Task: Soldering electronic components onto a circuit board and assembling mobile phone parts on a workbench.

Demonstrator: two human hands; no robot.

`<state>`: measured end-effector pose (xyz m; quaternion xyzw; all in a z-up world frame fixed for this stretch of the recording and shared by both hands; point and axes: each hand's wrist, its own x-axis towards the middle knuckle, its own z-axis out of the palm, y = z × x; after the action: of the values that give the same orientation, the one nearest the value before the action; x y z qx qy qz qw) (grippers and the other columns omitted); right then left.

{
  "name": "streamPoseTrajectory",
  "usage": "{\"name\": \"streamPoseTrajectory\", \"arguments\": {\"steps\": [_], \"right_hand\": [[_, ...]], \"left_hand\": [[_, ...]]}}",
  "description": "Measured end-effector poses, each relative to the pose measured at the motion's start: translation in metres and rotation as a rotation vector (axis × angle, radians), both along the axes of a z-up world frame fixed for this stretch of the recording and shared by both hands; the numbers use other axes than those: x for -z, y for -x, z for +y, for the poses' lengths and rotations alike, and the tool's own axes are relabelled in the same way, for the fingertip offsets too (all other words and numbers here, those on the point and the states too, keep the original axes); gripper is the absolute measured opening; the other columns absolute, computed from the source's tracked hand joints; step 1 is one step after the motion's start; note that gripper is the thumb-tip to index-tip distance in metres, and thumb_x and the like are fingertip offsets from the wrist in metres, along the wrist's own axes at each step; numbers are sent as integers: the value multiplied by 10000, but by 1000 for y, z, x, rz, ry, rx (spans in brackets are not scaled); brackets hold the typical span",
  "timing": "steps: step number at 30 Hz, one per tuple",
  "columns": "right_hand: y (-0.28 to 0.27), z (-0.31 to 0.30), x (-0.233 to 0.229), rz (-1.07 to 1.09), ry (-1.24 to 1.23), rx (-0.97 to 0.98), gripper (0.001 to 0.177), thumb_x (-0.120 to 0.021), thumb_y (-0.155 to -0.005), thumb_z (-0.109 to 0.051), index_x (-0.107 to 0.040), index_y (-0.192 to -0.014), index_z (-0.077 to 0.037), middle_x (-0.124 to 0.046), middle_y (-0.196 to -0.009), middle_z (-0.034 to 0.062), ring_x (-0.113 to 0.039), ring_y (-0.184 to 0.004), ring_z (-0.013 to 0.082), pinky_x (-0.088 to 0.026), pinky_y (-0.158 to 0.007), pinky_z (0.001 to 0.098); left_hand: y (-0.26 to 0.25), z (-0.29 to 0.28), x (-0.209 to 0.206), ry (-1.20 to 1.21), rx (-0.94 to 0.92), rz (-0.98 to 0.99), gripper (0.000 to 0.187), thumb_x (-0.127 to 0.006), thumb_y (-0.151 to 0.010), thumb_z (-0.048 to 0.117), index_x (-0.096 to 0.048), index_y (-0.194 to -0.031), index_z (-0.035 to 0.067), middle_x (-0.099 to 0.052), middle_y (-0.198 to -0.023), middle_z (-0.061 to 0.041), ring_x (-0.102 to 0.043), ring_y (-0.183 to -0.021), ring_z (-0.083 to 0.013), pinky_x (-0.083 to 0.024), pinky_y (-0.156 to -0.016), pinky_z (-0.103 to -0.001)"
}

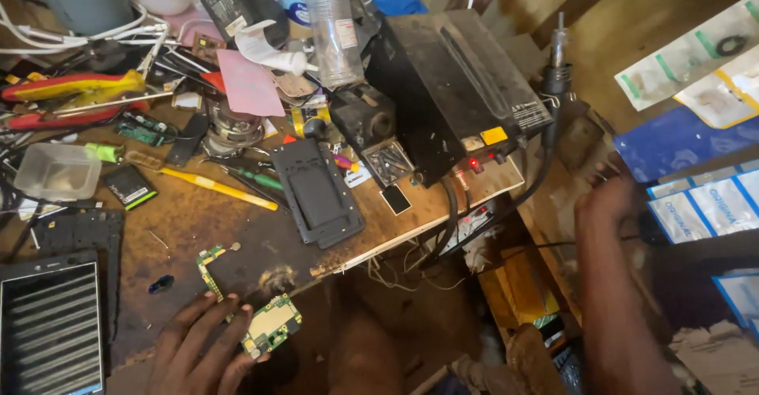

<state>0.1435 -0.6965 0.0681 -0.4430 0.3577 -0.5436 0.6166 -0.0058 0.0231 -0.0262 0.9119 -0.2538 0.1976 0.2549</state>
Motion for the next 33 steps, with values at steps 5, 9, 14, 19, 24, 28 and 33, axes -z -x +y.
{"name": "streamPoseTrajectory", "arguments": {"steps": [5, 9, 14, 19, 24, 28, 33], "right_hand": [[3, 10, -8, -25, 59, 12, 147, -672, -777, -30, -722, -881, -123, -793, -800, 36, -633, -518, 110, -361, -414, 234], [-11, 8, -22, 144, 74, 86, 267, -625, -889, -368, -839, -864, -210, -824, -739, -7, -673, -525, 107, -425, -447, 259], [-15, -215, 56, 78, 153, -892, 570, -590, -1012, -499, -651, -1505, -219, -720, -1082, -98, -667, -926, 100, -519, -833, 290], [-11, -127, 44, 12, 73, -289, 467, -502, -943, -415, -813, -1151, -136, -708, -767, -36, -606, -571, 158, -395, -487, 299], [-2, -86, 39, -52, 116, -100, 565, -449, -704, -482, -730, -957, -62, -803, -890, 131, -721, -706, 243, -485, -553, 348], [-12, -183, 70, 126, 67, -478, 493, -523, -987, -526, -771, -1298, -234, -697, -811, -82, -644, -670, 93, -526, -623, 225], [-47, 4, -18, 10, 15, -75, 202, -639, -912, -140, -840, -910, -131, -771, -709, 21, -553, -458, 115, -323, -412, 236]], "left_hand": [[-1, -1, -8, 37, 25, -30, 529, -659, -925, 479, -667, -1360, 180, -654, -1457, -73, -564, -1415, -369, -484, -1167, -516], [0, 0, -6, 10, 26, 27, 547, -672, -912, 446, -643, -1399, 200, -632, -1498, -57, -537, -1448, -358, -480, -1177, -523], [0, -2, -11, 28, 18, 19, 524, -630, -939, 474, -662, -1377, 188, -651, -1473, -66, -550, -1437, -355, -489, -1163, -524], [0, -2, -10, 40, 13, -17, 494, -636, -948, 433, -670, -1366, 172, -660, -1446, -92, -578, -1400, -384, -493, -1157, -521], [1, -5, -22, 69, 14, 8, 457, -582, -985, 408, -675, -1360, 163, -659, -1459, -91, -567, -1409, -370, -474, -1174, -503], [2, -1, -16, 37, 16, 72, 517, -659, -931, 403, -652, -1406, 197, -641, -1480, -57, -520, -1461, -349, -461, -1179, -516], [1, -2, -14, 46, 23, 6, 503, -636, -948, 433, -660, -1375, 169, -642, -1473, -77, -547, -1418, -353, -473, -1171, -489]]}}
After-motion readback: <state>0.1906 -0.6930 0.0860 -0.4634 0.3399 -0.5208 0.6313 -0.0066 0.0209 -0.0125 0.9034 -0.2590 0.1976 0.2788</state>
